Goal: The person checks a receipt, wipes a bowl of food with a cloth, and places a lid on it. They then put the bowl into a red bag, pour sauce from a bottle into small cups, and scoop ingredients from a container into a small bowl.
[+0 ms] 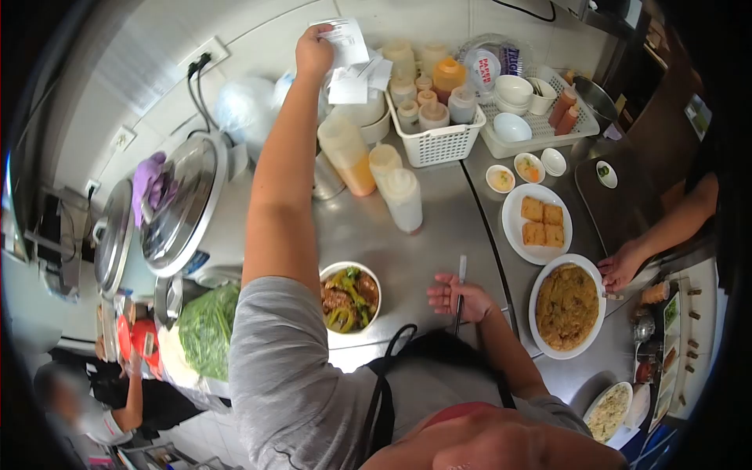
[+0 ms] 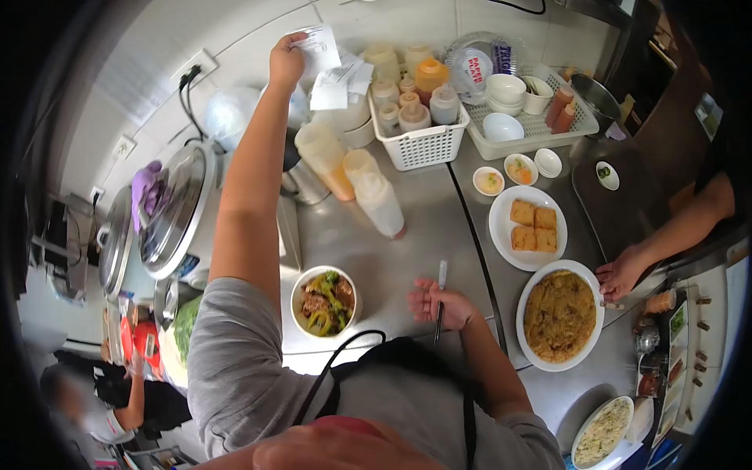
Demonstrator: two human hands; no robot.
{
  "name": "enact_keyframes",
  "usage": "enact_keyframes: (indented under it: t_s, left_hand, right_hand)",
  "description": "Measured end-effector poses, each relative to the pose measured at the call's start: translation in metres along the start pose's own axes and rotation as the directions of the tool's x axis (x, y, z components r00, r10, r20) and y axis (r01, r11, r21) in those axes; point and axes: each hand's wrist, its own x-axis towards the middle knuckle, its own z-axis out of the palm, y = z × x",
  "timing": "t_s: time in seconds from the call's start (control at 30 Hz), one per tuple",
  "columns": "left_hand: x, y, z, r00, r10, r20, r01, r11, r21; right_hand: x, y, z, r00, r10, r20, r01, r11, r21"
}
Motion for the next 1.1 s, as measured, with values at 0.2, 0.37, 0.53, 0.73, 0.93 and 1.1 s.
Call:
enact_keyframes:
  t_s: [0.2, 0.37, 0.53, 0.73, 0.93, 1.1]
  left_hand:
    - [0.002, -0.019, 0.056, 0.999, -0.050, -0.020, 0.054, 0.923, 0.382]
    - [0.011, -0.054, 0.058, 0.692, -0.457, 0.559, -0.126, 0.686, 0.716]
    - [0.015, -0.039, 0.011, 0.682, -0.229, 0.694, -0.330, 0.751, 0.572]
    - [-0.107, 0.079, -0.159, 0.734, -0.073, 0.675, -0.193, 0.931, 0.310]
    - [-0.251, 0.051, -0.266, 0.734, -0.309, 0.604, 0.270, 0.950, 0.158]
    - [-0.366, 0.025, -0.295, 0.613, -0.533, 0.583, 0.638, 0.770, 0.032]
  right_hand:
    - [-0.001, -0.006, 0.008, 0.999, 0.018, -0.046, -0.019, 1.000, -0.018]
    - [0.001, -0.008, 0.007, 1.000, 0.014, -0.026, -0.015, 1.000, -0.013]
    - [0.003, -0.003, 0.007, 0.999, -0.001, -0.040, 0.001, 1.000, -0.009]
    - [0.022, -0.015, 0.021, 0.935, -0.341, -0.096, 0.202, 0.735, -0.647]
    - [0.097, -0.053, 0.240, 0.735, -0.608, 0.300, 0.461, 0.124, -0.879]
    - [0.266, -0.031, 0.257, 0.717, -0.567, 0.407, 0.278, -0.303, -0.912]
